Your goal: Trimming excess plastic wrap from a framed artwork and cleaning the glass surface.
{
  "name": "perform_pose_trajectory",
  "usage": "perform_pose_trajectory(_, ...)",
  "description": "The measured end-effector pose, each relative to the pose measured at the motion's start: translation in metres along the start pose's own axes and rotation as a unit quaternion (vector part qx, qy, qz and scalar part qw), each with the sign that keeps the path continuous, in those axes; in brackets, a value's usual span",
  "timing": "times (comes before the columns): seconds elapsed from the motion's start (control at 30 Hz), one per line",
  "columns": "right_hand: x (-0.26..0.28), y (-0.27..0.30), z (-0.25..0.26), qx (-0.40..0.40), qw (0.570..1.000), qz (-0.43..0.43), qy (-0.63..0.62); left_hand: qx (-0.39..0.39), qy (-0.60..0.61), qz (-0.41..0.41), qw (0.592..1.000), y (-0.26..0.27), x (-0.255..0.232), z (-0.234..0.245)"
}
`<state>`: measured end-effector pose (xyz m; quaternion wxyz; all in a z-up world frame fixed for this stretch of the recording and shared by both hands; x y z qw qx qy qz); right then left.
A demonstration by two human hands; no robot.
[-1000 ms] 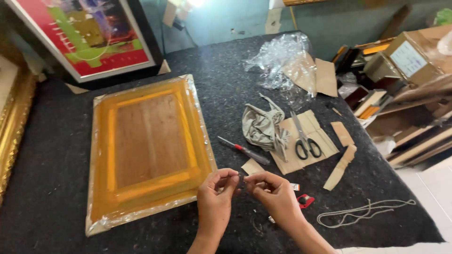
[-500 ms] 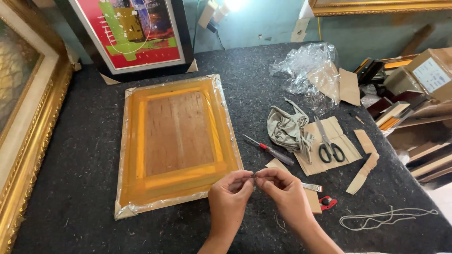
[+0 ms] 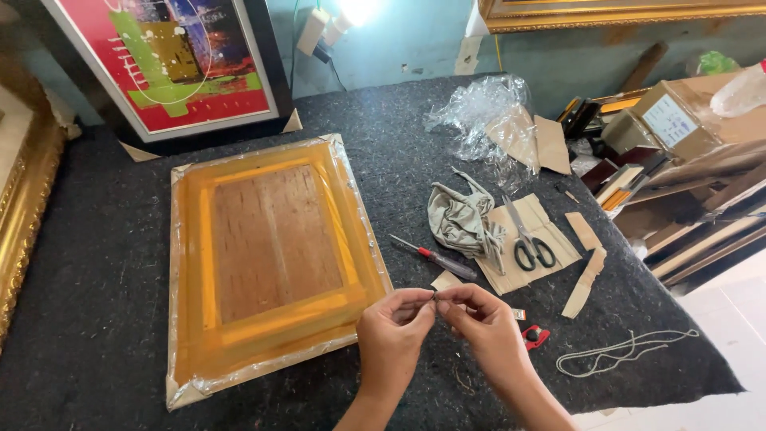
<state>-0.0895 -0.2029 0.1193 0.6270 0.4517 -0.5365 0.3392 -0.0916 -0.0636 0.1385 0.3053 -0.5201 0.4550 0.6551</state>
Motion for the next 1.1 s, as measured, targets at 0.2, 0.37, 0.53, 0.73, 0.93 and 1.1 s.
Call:
perform_pose_trajectory(0.2,-0.007,-0.005,0.0,0.009,1.0,-0.01,-0.01,0.002,-0.008,-0.003,1.0,-0.003,-0.002,0.0)
perform_pose_trajectory(0.37,0.002,-0.002,-0.004,0.001,0.999,-0.04,0.011,-0.003,-0.014,-0.007,1.0,-0.005,0.001,0.0)
perform_pose_trajectory(0.53,-0.008,-0.008,-0.003,0.001,0.999,-0.036,0.012,-0.008,-0.014,-0.027,1.0,-0.007,0.003,0.001)
perform_pose_trajectory(0.73,-0.011,-0.009,-0.005,0.0,1.0,-0.029,0.005,0.002,-0.024,-0.043,0.999,-0.004,-0.001,0.004)
perform_pose_trajectory(0.93,-0.028,-0.017,-0.01,0.03,0.999,0.015,-0.011,0.039,0.064,-0.009,0.997,-0.019,0.025,0.007)
perform_pose_trajectory(1.1,-0.028,-0.007,-0.033,0.101,0.99,-0.026,0.095,0.028,0.07,0.028,0.997,-0.037,0.049,0.032)
Point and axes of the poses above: each hand's wrist, its own y-axis away from the middle knuckle, its own z-axis out of the back of the hand, x = y × z, the point moved 6 cm from there along -y, towards the middle knuckle, and after that the axes turned 14 degrees about -x, right-handed, at the moved point
